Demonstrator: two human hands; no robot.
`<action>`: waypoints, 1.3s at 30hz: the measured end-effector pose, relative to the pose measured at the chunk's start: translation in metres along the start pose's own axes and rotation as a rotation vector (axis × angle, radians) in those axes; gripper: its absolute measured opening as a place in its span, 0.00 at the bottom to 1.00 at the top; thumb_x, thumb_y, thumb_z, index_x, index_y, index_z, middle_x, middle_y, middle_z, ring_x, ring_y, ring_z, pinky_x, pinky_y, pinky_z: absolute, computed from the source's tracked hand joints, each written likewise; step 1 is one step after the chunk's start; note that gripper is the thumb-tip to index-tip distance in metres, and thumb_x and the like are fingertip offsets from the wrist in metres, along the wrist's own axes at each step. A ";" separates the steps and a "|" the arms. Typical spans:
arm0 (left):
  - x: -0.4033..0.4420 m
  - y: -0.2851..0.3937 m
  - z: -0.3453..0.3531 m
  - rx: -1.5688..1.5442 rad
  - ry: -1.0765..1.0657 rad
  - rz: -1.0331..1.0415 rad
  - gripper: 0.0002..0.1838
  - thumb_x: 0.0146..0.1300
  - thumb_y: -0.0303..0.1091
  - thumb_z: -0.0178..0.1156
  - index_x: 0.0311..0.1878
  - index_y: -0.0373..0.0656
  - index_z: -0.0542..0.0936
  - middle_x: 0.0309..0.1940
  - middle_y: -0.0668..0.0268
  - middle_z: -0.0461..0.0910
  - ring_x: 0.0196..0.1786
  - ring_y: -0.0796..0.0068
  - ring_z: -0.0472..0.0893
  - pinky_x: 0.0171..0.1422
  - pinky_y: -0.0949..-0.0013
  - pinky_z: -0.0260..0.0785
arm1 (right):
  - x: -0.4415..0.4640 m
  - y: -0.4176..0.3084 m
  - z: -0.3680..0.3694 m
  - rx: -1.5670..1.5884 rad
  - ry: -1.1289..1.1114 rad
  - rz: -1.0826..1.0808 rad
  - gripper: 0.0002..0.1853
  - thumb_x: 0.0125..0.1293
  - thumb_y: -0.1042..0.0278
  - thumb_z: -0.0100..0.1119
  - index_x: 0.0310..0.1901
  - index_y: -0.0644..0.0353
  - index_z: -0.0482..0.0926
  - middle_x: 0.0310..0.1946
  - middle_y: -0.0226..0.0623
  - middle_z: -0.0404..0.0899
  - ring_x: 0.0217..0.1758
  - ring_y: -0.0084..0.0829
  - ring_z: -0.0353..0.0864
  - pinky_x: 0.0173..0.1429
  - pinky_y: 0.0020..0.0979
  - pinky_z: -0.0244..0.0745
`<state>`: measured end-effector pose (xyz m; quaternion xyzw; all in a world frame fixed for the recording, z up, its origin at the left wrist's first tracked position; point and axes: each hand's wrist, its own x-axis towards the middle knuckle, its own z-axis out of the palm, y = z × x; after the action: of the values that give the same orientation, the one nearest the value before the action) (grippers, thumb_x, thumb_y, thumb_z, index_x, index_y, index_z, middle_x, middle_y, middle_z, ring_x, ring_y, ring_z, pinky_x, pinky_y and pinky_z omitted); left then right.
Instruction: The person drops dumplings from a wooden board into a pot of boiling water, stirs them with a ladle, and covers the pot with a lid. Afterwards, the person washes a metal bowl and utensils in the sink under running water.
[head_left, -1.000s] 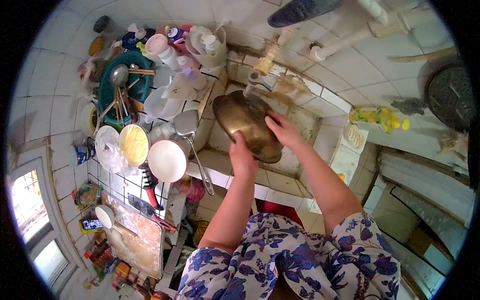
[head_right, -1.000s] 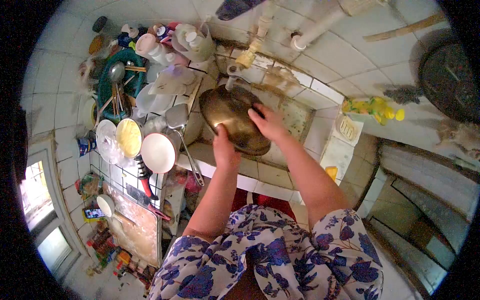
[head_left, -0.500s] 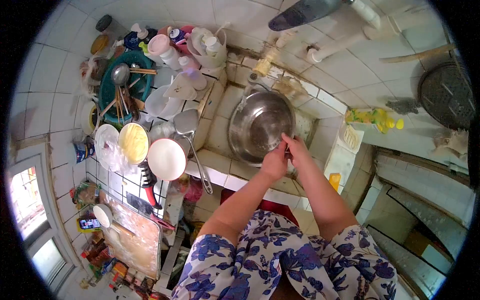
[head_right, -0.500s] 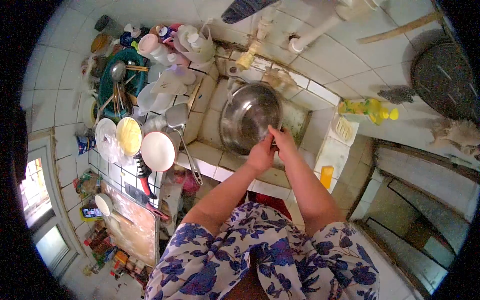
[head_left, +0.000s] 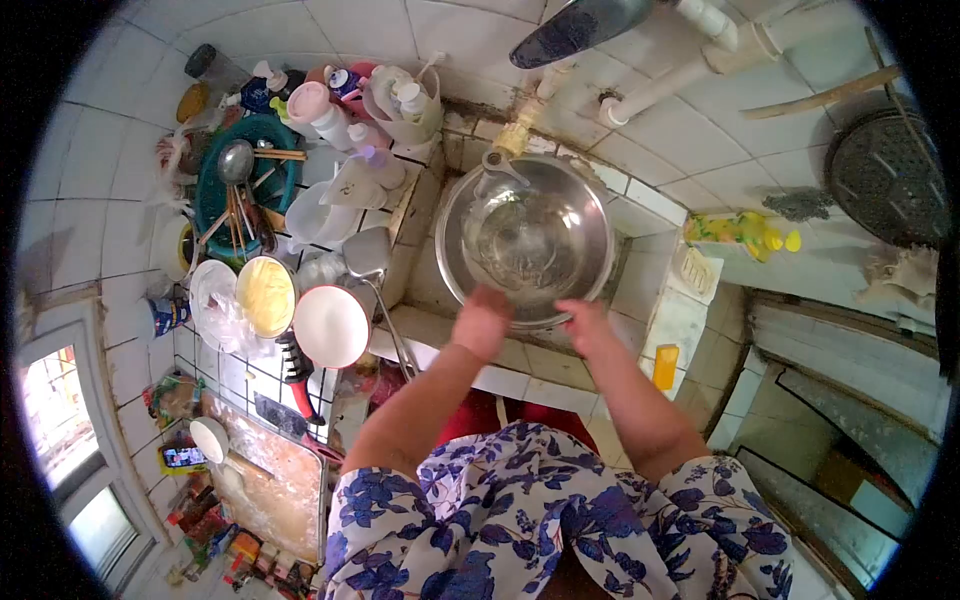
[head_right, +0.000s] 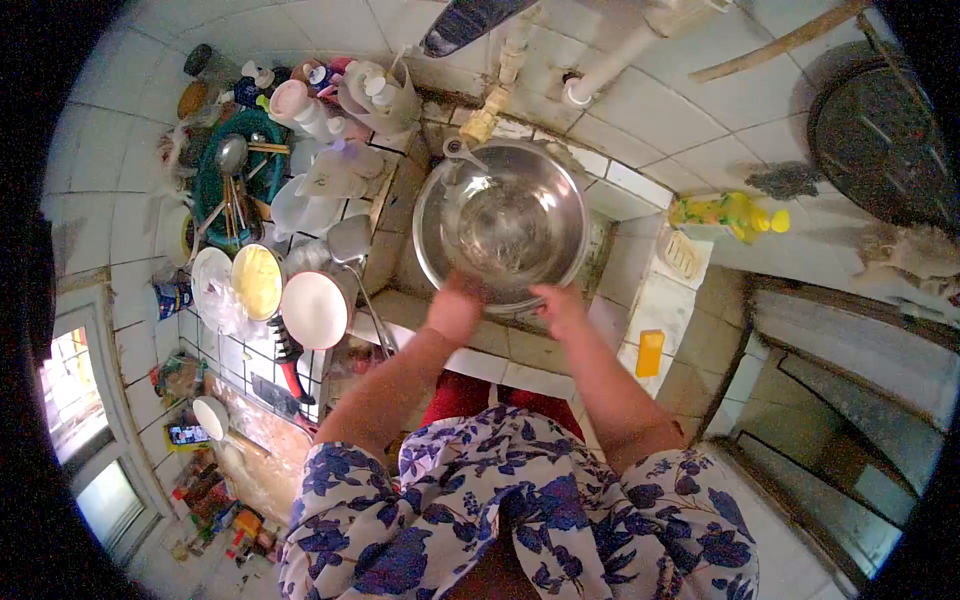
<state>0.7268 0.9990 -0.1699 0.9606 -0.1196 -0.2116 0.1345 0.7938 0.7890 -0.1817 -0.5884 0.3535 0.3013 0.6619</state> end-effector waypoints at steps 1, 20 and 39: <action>-0.005 0.016 -0.008 -0.107 -0.055 0.017 0.24 0.57 0.34 0.52 0.59 0.46 0.73 0.60 0.59 0.72 0.66 0.60 0.67 0.76 0.54 0.46 | -0.013 0.013 0.017 0.109 0.007 0.026 0.17 0.46 0.79 0.65 0.40 0.68 0.76 0.35 0.43 0.78 0.36 0.39 0.77 0.39 0.36 0.73; -0.040 -0.045 -0.040 0.334 0.415 -0.038 0.24 0.63 0.36 0.50 0.63 0.45 0.70 0.64 0.55 0.68 0.68 0.49 0.64 0.72 0.58 0.56 | -0.023 -0.066 -0.067 -0.385 -0.085 0.143 0.07 0.51 0.80 0.59 0.34 0.69 0.77 0.32 0.41 0.78 0.33 0.35 0.78 0.39 0.38 0.76; -0.031 0.015 -0.032 -1.882 0.377 -0.761 0.30 0.64 0.41 0.61 0.62 0.38 0.61 0.50 0.57 0.76 0.45 0.62 0.81 0.44 0.58 0.77 | 0.006 -0.045 -0.064 -0.157 -0.256 0.397 0.05 0.52 0.75 0.58 0.30 0.61 0.72 0.23 0.38 0.71 0.20 0.30 0.68 0.20 0.30 0.65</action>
<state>0.7112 1.0002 -0.1257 0.4585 0.4292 -0.0942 0.7724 0.8267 0.7199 -0.1642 -0.5141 0.3507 0.5240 0.5814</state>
